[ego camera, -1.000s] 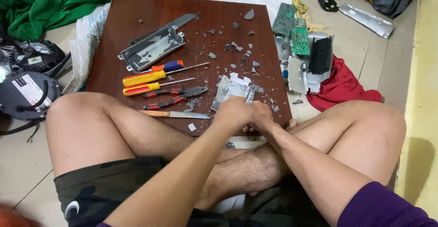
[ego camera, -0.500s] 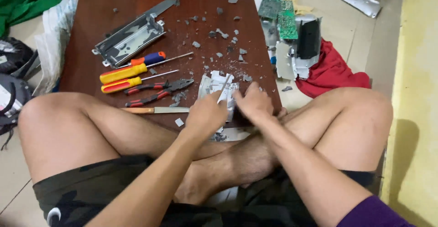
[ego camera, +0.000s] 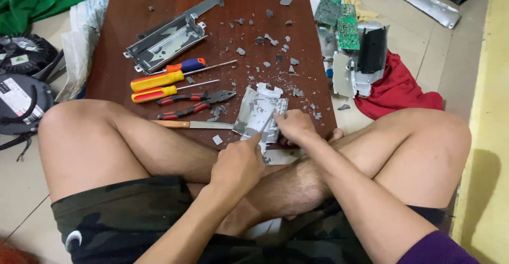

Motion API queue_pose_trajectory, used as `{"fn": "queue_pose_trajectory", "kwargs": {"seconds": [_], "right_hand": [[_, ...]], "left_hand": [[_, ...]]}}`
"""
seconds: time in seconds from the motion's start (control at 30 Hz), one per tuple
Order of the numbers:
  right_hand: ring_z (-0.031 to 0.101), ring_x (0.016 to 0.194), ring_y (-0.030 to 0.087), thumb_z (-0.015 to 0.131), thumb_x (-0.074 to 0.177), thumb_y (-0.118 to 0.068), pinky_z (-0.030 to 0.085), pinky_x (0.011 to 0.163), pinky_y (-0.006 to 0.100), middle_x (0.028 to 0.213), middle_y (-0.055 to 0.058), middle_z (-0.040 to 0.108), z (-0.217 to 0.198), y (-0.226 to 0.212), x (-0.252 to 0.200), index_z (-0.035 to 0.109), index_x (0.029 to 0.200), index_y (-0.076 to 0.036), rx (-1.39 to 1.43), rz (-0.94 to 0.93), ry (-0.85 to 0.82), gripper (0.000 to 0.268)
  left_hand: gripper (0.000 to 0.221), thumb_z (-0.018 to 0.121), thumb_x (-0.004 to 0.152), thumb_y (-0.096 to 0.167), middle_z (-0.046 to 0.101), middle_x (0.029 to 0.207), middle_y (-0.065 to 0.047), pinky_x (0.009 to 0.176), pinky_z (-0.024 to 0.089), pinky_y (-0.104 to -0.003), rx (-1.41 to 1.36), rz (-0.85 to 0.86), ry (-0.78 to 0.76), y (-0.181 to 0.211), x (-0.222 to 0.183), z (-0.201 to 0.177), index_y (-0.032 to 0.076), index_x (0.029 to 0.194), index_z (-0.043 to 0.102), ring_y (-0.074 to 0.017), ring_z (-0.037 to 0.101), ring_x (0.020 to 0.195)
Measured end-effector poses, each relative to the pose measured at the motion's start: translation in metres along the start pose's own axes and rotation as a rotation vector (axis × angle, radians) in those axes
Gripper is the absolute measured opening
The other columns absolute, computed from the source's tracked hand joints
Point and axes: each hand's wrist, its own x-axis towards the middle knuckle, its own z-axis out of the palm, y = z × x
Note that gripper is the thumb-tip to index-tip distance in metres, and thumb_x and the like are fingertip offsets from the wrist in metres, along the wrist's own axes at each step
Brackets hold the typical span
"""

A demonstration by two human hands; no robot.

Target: Scraping debris or excess material from a small metal component using a utility knife.

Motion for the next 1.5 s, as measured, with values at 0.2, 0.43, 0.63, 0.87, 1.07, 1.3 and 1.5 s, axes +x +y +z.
{"fn": "queue_pose_trajectory", "kwargs": {"seconds": [0.2, 0.43, 0.63, 0.87, 1.07, 1.3, 1.5], "right_hand": [[0.080, 0.068, 0.030, 0.050, 0.094, -0.044, 0.063, 0.081, 0.046, 0.077, 0.013, 0.082, -0.006, -0.006, -0.014, 0.079, 0.107, -0.001, -0.093, 0.001, -0.043, 0.054], [0.074, 0.112, 0.048, 0.051, 0.102, -0.046, 0.057, 0.096, 0.060, 0.113, 0.029, 0.079, 0.001, -0.004, 0.002, 0.074, 0.122, 0.006, -0.201, 0.047, 0.014, 0.061], [0.068, 0.121, 0.049, 0.049, 0.096, -0.042, 0.054, 0.099, 0.063, 0.117, 0.029, 0.076, 0.000, 0.001, 0.019, 0.076, 0.123, 0.002, -0.099, 0.060, 0.045, 0.058], [0.061, 0.133, 0.050, 0.049, 0.101, -0.043, 0.050, 0.108, 0.064, 0.136, 0.031, 0.068, -0.025, -0.002, -0.015, 0.065, 0.140, 0.006, -0.181, -0.072, -0.003, 0.065], [0.059, 0.132, 0.054, 0.064, 0.096, -0.051, 0.052, 0.103, 0.065, 0.137, 0.037, 0.062, -0.025, -0.016, -0.026, 0.056, 0.143, 0.006, -0.091, -0.026, 0.024, 0.074], [0.059, 0.132, 0.055, 0.071, 0.095, -0.050, 0.053, 0.105, 0.063, 0.136, 0.038, 0.062, -0.015, -0.009, -0.015, 0.056, 0.139, 0.006, -0.076, -0.029, 0.016, 0.072], [0.060, 0.130, 0.055, 0.070, 0.096, -0.051, 0.054, 0.102, 0.063, 0.134, 0.038, 0.063, -0.007, 0.009, 0.004, 0.054, 0.137, 0.004, -0.060, -0.069, 0.004, 0.070]], "left_hand": [[0.050, 0.046, 0.098, 0.021, 0.075, 0.107, -0.032, 0.083, 0.060, -0.066, -0.257, 0.005, -0.007, 0.012, 0.044, 0.022, 0.010, 0.143, 0.066, -0.0560, 0.071, 0.108], [0.039, 0.051, 0.104, 0.012, 0.074, 0.110, -0.029, 0.082, 0.064, -0.057, 0.084, -0.004, -0.064, 0.049, 0.032, 0.019, 0.004, 0.141, 0.060, -0.0455, 0.073, 0.107], [0.052, 0.041, 0.107, 0.033, 0.074, 0.120, -0.027, 0.092, 0.060, -0.062, -0.443, -0.139, -0.042, 0.052, 0.029, 0.007, 0.014, 0.151, 0.059, -0.0473, 0.069, 0.121], [0.054, 0.059, 0.101, 0.017, 0.074, 0.117, -0.026, 0.092, 0.059, -0.064, 0.145, -0.057, 0.049, -0.005, 0.040, 0.001, 0.021, 0.155, 0.055, -0.0478, 0.072, 0.114], [0.051, 0.048, 0.102, 0.015, 0.077, 0.100, -0.022, 0.082, 0.064, -0.061, 0.363, 0.060, -0.017, -0.013, 0.015, -0.015, 0.031, 0.149, 0.061, -0.0462, 0.076, 0.102], [0.054, 0.044, 0.102, 0.012, 0.078, 0.092, -0.020, 0.078, 0.064, -0.061, 0.522, 0.160, -0.046, -0.003, 0.027, -0.002, 0.030, 0.149, 0.062, -0.0414, 0.078, 0.095], [0.051, 0.058, 0.096, 0.014, 0.079, 0.093, -0.024, 0.079, 0.063, -0.063, 0.276, 0.136, -0.052, -0.019, 0.050, 0.004, 0.031, 0.142, 0.068, -0.0475, 0.078, 0.093]]}}
